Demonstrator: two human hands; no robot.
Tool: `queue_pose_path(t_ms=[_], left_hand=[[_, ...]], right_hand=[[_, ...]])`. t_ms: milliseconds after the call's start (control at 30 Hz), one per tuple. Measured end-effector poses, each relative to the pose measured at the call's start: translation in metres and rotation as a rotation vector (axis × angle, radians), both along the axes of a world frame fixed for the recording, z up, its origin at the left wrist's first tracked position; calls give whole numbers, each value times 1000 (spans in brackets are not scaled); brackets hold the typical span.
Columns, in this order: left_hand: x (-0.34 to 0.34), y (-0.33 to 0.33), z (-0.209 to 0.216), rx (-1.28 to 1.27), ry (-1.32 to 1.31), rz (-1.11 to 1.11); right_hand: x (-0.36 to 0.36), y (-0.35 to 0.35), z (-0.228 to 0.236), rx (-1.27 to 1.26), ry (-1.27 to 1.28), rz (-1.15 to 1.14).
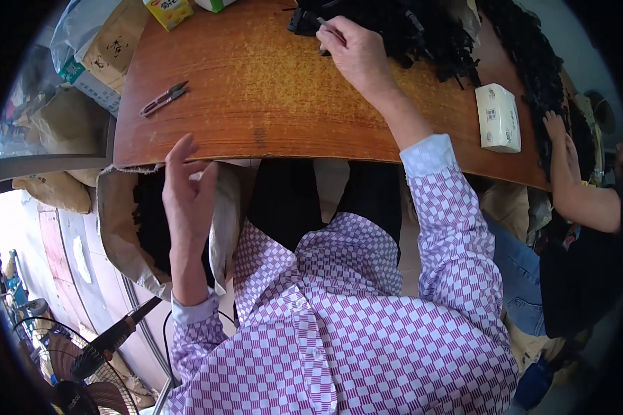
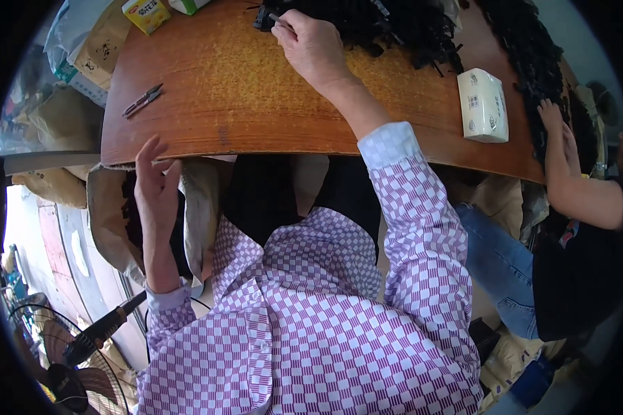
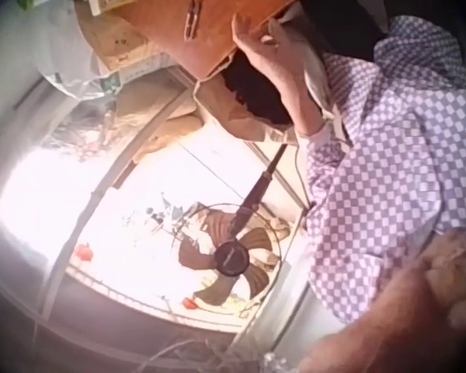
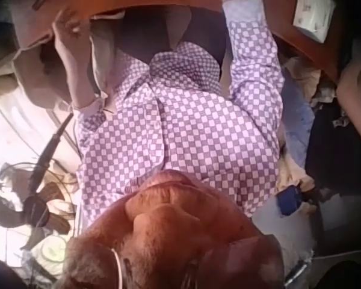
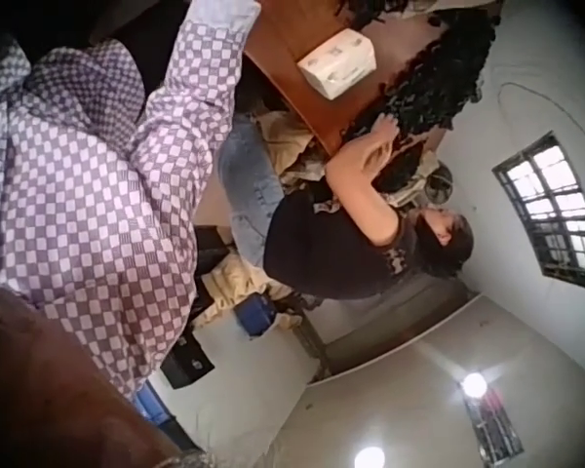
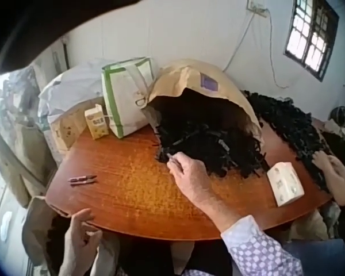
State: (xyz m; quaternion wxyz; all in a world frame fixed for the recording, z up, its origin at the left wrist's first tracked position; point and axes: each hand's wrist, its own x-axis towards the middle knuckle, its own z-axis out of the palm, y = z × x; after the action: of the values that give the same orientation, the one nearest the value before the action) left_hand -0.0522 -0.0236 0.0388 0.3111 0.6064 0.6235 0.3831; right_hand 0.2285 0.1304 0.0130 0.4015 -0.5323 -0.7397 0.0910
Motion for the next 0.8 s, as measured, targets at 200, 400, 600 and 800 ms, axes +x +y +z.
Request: queue_pose_path(t_ms=[200, 400, 600, 800], left_hand=[[68, 48, 9, 78, -338, -173], [77, 53, -15, -68, -336, -280], [73, 37, -24, -50, -420, -224], [71, 30, -17, -22, -310, -237]], right_hand=[[-33, -68, 56, -508, 623, 304], [-44, -104, 48, -664, 567, 363], [-60, -110, 39, -775, 681, 348], [-65, -109, 33, -759, 728, 270]])
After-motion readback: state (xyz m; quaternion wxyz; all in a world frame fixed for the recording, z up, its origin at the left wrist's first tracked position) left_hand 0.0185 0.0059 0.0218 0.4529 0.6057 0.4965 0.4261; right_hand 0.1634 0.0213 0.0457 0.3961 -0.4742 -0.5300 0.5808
